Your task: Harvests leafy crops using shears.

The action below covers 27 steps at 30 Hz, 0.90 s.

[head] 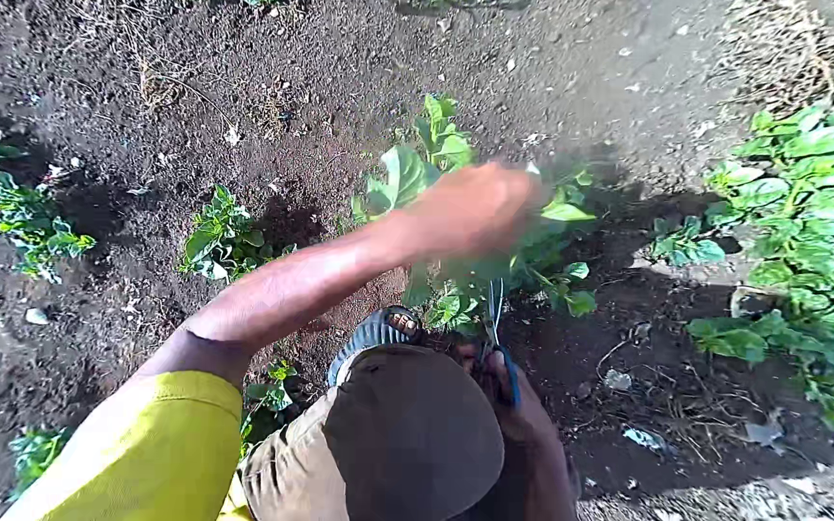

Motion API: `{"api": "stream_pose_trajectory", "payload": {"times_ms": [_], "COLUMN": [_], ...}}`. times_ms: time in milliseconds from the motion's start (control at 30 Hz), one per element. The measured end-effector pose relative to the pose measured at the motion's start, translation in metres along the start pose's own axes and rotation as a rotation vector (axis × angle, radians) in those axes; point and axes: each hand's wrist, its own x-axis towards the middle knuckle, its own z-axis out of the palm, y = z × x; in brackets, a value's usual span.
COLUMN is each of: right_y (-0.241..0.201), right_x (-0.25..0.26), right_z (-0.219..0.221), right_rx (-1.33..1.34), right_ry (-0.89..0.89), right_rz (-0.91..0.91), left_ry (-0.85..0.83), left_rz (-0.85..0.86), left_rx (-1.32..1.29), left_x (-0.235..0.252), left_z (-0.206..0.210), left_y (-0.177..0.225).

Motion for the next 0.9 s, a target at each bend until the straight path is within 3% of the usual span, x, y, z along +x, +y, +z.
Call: {"api": "stream_pose_trajectory", "payload": {"times_ms": [100,267,433,500,567,700,767,900], "right_y": [0.007,0.014,0.012,0.008,0.002,-0.015,-0.02,-0.026], "right_x": [-0.005,-0.007,-0.015,-0.014,-0.009,0.011,0.024,0.037], "right_z": [0.008,0.021,0.021,0.022,0.024,0.03,0.033,0.04], "right_rx": [0.027,-0.04,0.079,0.185,0.325,0.59,0.677,0.79], "right_ry": [0.048,0.15,0.087,0.04,-0.031,-0.26,-0.344,-0.362], "right_rz": [-0.021,-0.071,-0.115,-0.148,-0.184,-0.282,-0.307,-0.275], "left_ry": [-0.2,-0.265,-0.188,-0.202,-0.221,-0.178,-0.25,-0.06], "left_rz": [0.121,0.262,0.537,0.563,0.527,0.639,0.49,0.531], "left_rx": [0.225,0.477,0.581,0.556,0.548,0.558,0.603,0.554], "left_x": [0.081,0.171,0.328,0.368,0.379,0.379,0.354,0.373], "left_z": [-0.027,-0.02,0.051,0.067,0.071,0.067,0.053,0.049], "left_y": [0.041,0.092,0.049,0.039,0.041,0.041,0.058,0.019]}}
